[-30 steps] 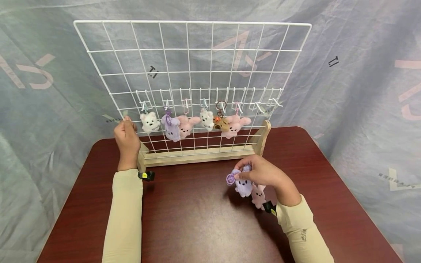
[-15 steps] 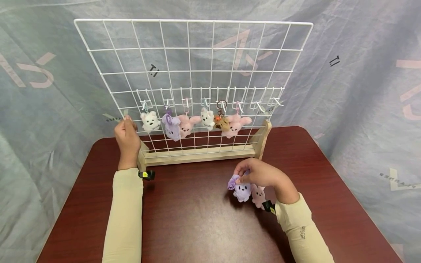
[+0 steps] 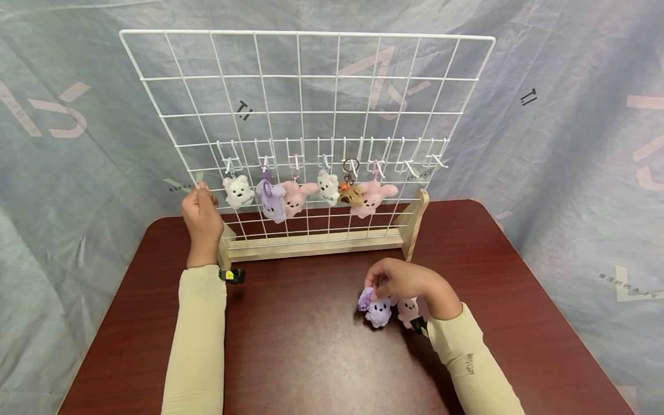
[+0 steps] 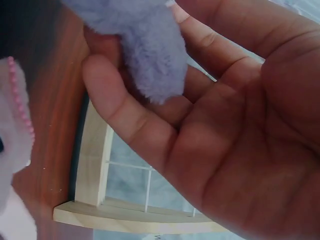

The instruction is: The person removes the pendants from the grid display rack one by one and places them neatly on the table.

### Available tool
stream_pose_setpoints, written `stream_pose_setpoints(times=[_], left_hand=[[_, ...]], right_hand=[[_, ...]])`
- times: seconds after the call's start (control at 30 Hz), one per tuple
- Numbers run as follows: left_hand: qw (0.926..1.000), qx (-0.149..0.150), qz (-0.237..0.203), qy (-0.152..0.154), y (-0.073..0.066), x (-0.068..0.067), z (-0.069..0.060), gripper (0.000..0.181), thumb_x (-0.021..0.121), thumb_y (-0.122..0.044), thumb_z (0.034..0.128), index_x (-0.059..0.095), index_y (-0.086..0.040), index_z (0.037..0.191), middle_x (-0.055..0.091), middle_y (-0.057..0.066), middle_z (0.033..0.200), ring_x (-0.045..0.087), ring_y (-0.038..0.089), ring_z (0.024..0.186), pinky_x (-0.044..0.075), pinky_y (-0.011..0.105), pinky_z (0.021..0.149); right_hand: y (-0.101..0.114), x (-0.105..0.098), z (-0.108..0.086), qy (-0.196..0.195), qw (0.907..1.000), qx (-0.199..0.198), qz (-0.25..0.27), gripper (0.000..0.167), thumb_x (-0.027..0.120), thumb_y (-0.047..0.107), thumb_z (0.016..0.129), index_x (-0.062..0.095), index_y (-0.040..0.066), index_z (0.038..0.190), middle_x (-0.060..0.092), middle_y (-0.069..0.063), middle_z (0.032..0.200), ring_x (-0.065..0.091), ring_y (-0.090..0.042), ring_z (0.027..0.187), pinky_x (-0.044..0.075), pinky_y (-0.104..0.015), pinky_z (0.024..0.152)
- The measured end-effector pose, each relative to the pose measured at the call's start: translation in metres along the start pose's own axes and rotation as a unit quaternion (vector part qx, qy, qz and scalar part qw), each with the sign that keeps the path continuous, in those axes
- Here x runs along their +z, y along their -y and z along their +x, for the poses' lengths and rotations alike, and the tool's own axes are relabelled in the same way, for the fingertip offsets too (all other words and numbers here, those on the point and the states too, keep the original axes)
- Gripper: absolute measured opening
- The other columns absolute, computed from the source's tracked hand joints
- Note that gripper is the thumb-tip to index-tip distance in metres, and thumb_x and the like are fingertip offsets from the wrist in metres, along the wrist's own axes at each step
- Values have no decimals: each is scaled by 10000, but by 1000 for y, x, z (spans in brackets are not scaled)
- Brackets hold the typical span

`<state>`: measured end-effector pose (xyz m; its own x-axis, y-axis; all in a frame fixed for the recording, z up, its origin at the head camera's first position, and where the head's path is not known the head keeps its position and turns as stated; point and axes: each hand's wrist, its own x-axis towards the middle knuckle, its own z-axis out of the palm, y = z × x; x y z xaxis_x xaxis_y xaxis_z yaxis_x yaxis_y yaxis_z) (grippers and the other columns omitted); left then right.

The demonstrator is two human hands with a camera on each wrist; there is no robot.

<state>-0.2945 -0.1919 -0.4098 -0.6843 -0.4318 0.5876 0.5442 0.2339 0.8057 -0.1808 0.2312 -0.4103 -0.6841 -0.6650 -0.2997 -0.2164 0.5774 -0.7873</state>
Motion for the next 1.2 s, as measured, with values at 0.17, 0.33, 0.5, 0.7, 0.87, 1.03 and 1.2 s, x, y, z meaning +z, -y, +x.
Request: stream_pose_setpoints(times=[0.17,0.33,0.5,0.7,0.87,1.03,1.2], left_hand=[[9999,-82,48,-33,0,0,0,540,427,-169,1086,354,-120,553,348,-121,494,268,50,480,224,231,525],[9999,-123,10,-58,0,0,-1,533,438,-177,1083,371,-128,556,365,-127,504,290,55,493,252,235,539],[10000,12,23,43,2,-1,0,535,413,-183,1089,344,-129,562,333,-136,504,238,45,476,201,242,519],[9998,146,55,105,0,-1,0,543,400,-193,1094,316,-62,574,299,-125,499,199,56,464,164,255,509],[9998,147,53,84,-1,-1,1,535,401,-183,1090,327,-88,568,314,-129,503,225,54,473,189,249,521],[9998,132,101,83,0,-1,1,545,406,-189,1097,328,-108,564,305,-121,501,215,55,468,183,250,514],[9998,114,148,41,1,-1,0,544,416,-189,1096,340,-134,559,313,-121,497,221,57,468,196,249,520]], right_hand=[[-5,3,3,65,9999,29,-92,82,761,-14,883,739,24,952,703,-48,865,566,-65,702,500,-235,637],[-5,5,5,70,9991,271,-318,87,771,3,885,771,54,955,722,-1,888,594,-54,710,536,-258,644],[-6,6,7,28,9982,333,-493,76,778,24,893,787,60,958,752,-18,933,631,-78,792,541,-236,696],[-10,6,10,-100,9978,409,-507,77,780,24,897,800,55,965,774,-39,928,657,-89,811,551,-233,699],[-12,5,11,-138,9977,456,-479,91,784,4,883,800,47,962,776,-43,918,653,-68,789,554,-232,690],[-13,7,13,-155,9976,496,-467,116,779,-41,863,792,36,948,767,-66,923,649,-84,766,543,-224,655],[-15,10,15,-144,9974,629,-320,165,778,-86,842,786,9,977,787,-86,943,690,-125,833,574,-263,672]])
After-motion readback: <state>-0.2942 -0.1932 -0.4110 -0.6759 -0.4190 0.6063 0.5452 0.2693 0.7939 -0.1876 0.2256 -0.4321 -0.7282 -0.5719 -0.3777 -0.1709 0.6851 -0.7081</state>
